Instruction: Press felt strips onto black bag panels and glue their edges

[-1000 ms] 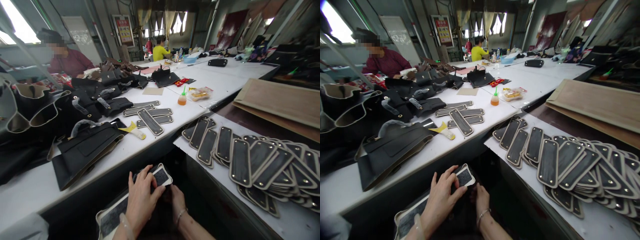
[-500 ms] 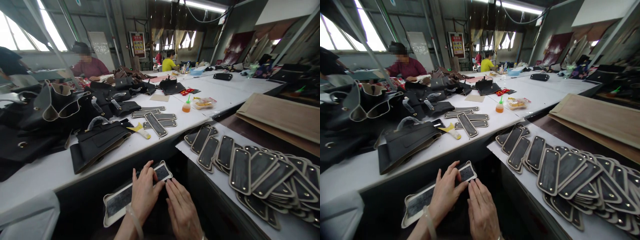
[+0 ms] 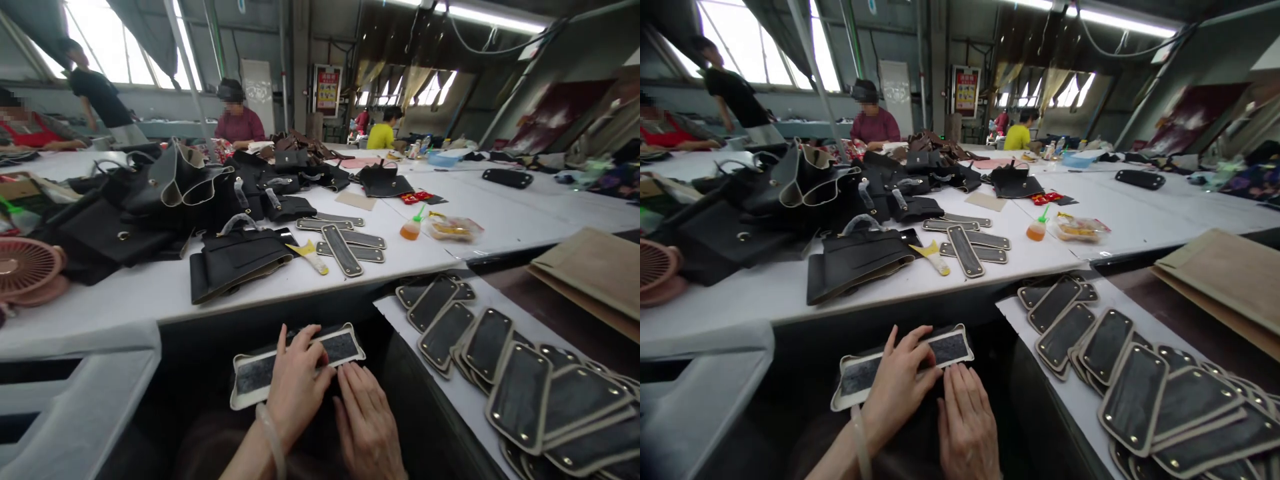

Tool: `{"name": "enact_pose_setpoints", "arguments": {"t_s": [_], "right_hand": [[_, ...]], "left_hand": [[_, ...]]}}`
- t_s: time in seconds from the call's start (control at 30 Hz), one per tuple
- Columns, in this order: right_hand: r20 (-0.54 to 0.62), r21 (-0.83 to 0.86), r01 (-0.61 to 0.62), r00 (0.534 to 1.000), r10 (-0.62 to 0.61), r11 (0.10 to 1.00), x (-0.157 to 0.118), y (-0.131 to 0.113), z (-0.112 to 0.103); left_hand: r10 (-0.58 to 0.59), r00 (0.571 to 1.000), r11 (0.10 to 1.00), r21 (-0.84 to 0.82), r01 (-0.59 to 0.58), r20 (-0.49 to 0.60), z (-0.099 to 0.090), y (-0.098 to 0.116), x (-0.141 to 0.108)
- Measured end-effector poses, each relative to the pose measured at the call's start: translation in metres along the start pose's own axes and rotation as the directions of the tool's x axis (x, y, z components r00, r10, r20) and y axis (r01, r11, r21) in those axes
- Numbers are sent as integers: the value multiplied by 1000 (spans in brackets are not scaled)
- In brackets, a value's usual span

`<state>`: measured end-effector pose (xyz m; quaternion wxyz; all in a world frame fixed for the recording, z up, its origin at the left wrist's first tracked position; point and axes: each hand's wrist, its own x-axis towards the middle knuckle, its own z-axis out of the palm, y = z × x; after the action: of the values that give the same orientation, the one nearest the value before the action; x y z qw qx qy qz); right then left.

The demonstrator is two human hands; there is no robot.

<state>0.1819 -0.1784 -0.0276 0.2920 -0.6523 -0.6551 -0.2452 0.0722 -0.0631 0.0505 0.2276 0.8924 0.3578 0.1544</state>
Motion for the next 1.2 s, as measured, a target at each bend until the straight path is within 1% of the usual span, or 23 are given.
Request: {"name": "enact_pose_setpoints", "arguments": {"t_s": [0.1,0.2,0.3,0.4,0.53,0.6,0.63,0.67,0.7,0.73,0.77,0.8,0.83,0.87,0.9,0.93,0.97,1.0,1.03,1.1,1.13,1.17,1.2], "right_hand": [[-13,52,-16,1000,17,999,-1,-5,2],[-13,89,-31,999,33,996,-3,-11,6],[-9,135,-39,999,41,990,-3,-14,9],[-25,169,-22,999,27,985,0,-18,10],[-24,207,0,1000,5,978,3,-25,13],[-10,226,2,1000,0,974,2,-28,15],[2,232,10,1000,-11,973,0,-29,16],[13,238,19,1000,-23,971,-1,-29,18],[23,242,30,999,-37,970,-2,-30,20],[31,245,41,998,-50,969,-3,-31,21],[34,249,51,998,-62,967,-3,-31,22],[33,254,61,997,-71,965,-3,-32,24],[31,258,63,997,-74,964,-3,-33,25],[29,261,66,997,-76,963,-2,-34,25],[29,262,74,996,-84,962,-1,-35,26],[26,259,86,995,-96,962,0,-36,26],[24,254,101,994,-111,962,1,-37,26],[22,249,111,992,-121,962,2,-37,27],[22,246,114,992,-124,962,3,-37,27],[18,243,111,993,-119,964,3,-38,28],[11,238,111,993,-117,965,3,-38,28],[4,231,118,993,-122,966,3,-39,29],[-4,223,128,992,-130,966,2,-39,30]], "left_hand": [[7,994,998,64,0,-107,-1,-3,-17],[-34,987,995,83,48,-156,2,-5,-28],[-75,980,993,75,90,-183,7,-6,-33],[-99,971,992,60,114,-216,9,-4,-34],[-132,947,991,-32,128,-292,7,-4,-42],[-109,919,994,-69,89,-380,4,-11,-54],[-91,893,995,-75,64,-441,4,-17,-63],[-82,857,995,-85,45,-508,4,-25,-73],[-106,812,992,-121,44,-573,5,-35,-84],[-187,755,976,-208,69,-628,8,-46,-95],[-339,684,924,-364,114,-646,12,-58,-105],[-577,573,780,-601,175,-582,18,-69,-114],[-801,441,527,-827,196,-405,25,-80,-121],[-934,335,186,-969,159,-124,33,-88,-125],[-948,277,-137,-987,85,156,43,-93,-126],[-896,271,-355,-934,40,352,52,-96,-124],[-829,291,-495,-869,14,477,62,-97,-120],[-777,322,-570,-821,3,541,71,-95,-114],[-743,354,-608,-794,-4,568,79,-92,-106],[-704,413,-656,-752,-65,578,94,-84,-88],[-700,428,-665,-740,-99,572,99,-81,-79],[-702,431,-670,-731,-130,566,104,-79,-71],[-708,425,-670,-726,-155,563,109,-78,-65]]}}
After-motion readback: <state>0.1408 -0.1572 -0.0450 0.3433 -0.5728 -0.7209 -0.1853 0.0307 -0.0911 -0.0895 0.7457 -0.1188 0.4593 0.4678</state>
